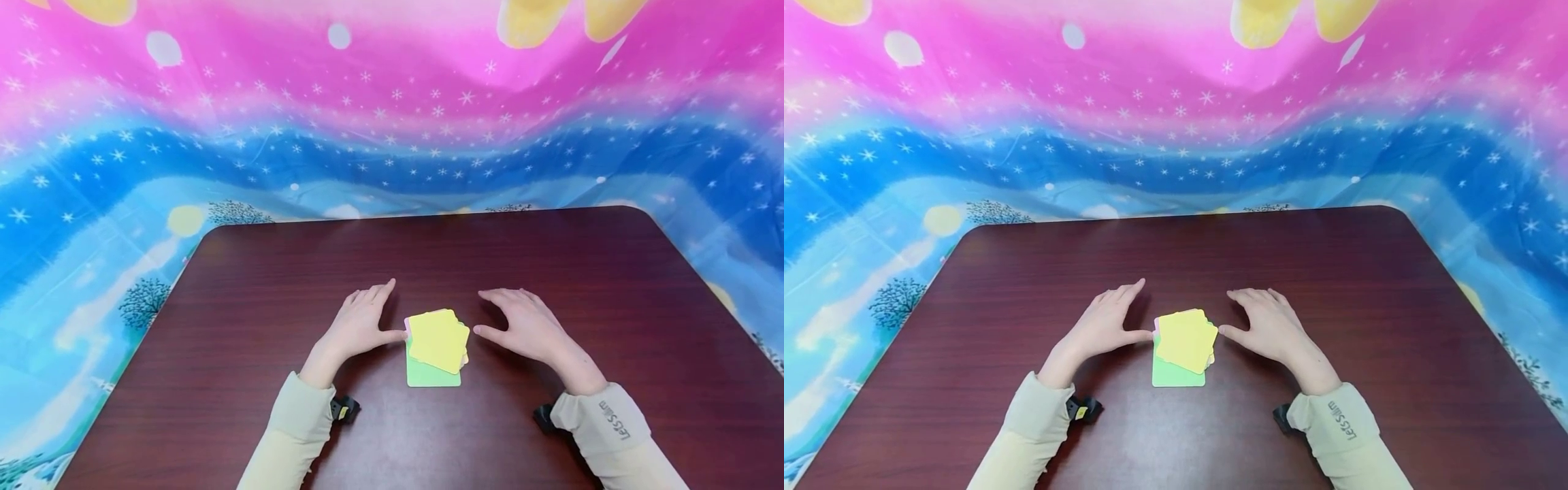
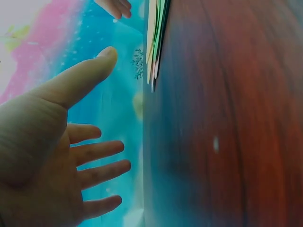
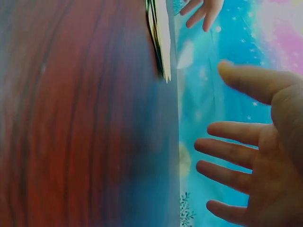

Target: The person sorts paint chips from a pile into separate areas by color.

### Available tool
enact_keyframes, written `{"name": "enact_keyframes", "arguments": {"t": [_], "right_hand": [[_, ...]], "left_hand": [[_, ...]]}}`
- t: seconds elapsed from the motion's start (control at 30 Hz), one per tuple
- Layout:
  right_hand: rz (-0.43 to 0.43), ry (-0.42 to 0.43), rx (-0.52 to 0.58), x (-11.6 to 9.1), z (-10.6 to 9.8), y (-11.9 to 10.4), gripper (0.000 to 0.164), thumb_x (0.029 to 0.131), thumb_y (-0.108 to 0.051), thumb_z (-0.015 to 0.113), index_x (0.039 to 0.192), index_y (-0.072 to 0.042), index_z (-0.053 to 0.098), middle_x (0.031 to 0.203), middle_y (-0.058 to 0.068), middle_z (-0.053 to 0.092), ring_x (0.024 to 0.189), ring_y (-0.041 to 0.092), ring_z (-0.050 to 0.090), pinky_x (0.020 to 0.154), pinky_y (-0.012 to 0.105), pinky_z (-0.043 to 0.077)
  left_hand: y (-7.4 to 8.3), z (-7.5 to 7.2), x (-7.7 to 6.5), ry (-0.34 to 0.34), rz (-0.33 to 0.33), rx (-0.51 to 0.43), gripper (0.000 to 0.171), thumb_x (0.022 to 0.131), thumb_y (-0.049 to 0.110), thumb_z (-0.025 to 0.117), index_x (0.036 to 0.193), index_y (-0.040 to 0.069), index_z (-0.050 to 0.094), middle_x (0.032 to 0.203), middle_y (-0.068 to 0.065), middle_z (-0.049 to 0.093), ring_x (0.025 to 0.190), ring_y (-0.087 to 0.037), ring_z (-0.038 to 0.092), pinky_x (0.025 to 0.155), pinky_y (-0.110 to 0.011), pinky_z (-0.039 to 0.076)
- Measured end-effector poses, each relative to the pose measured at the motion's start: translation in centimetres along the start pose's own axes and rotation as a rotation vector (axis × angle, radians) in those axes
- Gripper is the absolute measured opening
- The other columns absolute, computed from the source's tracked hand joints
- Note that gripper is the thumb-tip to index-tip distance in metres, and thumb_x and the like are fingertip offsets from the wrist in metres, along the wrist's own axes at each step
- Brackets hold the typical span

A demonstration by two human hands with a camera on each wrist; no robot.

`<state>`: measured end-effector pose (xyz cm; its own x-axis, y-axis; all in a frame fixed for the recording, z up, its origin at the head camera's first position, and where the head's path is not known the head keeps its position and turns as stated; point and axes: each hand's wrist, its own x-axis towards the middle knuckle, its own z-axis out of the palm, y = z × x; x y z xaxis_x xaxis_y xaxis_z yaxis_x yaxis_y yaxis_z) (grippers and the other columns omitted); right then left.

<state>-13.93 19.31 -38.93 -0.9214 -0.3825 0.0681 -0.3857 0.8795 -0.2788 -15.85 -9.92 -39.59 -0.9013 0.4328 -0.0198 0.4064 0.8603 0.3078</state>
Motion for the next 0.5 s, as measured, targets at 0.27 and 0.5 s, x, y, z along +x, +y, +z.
{"name": "enact_keyframes", "arguments": {"t": [0.27,0.5], "right_hand": [[-0.012,-0.029,0.005,0.1,0.3,-0.5,0.063,0.079,-0.042,0.065,0.129,-0.007,0.050,0.126,0.014,0.054,0.116,0.034,0.048,0.097,0.055,0.031],[-0.026,-0.046,-0.006,0.3,1.0,-1.2,0.069,0.075,-0.046,0.067,0.129,-0.007,0.051,0.124,0.012,0.055,0.115,0.032,0.049,0.095,0.054,0.034]], "left_hand": [[1.0,0.0,0.2,-0.053,0.058,-0.019,0.089,0.072,0.051,0.068,0.142,0.011,0.030,0.141,-0.006,0.038,0.127,-0.026,0.039,0.102,-0.046,0.029],[1.5,0.4,0.3,-0.099,0.122,-0.007,0.088,0.070,0.050,0.071,0.139,0.008,0.036,0.141,-0.005,0.037,0.127,-0.024,0.038,0.102,-0.043,0.031]]}}
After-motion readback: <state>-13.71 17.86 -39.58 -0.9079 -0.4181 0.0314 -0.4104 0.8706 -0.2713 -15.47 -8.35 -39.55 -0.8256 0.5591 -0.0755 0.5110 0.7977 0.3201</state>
